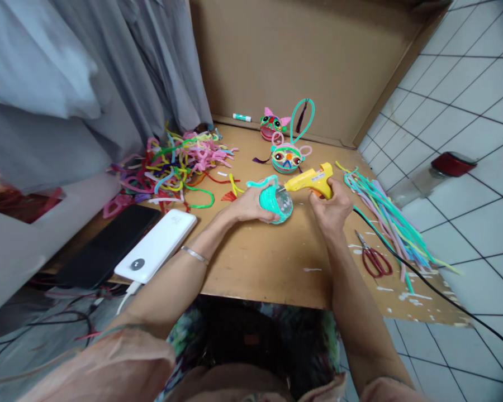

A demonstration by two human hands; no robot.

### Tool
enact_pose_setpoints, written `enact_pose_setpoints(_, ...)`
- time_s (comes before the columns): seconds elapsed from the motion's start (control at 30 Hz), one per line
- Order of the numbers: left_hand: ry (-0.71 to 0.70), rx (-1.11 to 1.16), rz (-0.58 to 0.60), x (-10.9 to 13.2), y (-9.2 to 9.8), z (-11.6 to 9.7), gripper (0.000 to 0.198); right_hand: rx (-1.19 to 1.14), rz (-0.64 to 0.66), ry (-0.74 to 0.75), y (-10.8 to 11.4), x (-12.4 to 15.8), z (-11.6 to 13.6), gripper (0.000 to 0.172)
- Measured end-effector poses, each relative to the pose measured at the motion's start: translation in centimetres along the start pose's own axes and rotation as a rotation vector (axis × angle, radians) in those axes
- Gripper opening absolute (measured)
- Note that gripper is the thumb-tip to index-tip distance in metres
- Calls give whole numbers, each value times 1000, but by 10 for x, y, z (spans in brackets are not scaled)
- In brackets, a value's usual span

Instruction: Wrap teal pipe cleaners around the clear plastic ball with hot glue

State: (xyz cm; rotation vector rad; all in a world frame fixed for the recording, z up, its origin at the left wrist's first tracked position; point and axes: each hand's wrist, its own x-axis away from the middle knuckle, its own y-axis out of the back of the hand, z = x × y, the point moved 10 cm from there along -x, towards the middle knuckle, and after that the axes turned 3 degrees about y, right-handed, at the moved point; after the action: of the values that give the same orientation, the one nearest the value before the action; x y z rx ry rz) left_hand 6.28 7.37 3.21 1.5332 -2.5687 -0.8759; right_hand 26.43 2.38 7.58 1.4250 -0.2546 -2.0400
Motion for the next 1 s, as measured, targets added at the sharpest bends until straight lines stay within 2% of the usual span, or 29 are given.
enact_pose_setpoints(0.27,5,15,8,0,-1,2,89,16,35,-2,-3,1,-2,39)
enact_pose_setpoints(0.57,14,3,6,0,0,1,88,64,-20,44,0,1,1,36)
enact_pose_setpoints(0.83,17,-32,22,0,-2,2,89,25,40,32,-1,-1,0,37)
enact_pose_setpoints(1.0,-14,-58,23,0,-2,-1,87,10,22,-12,-3,0,-5,38)
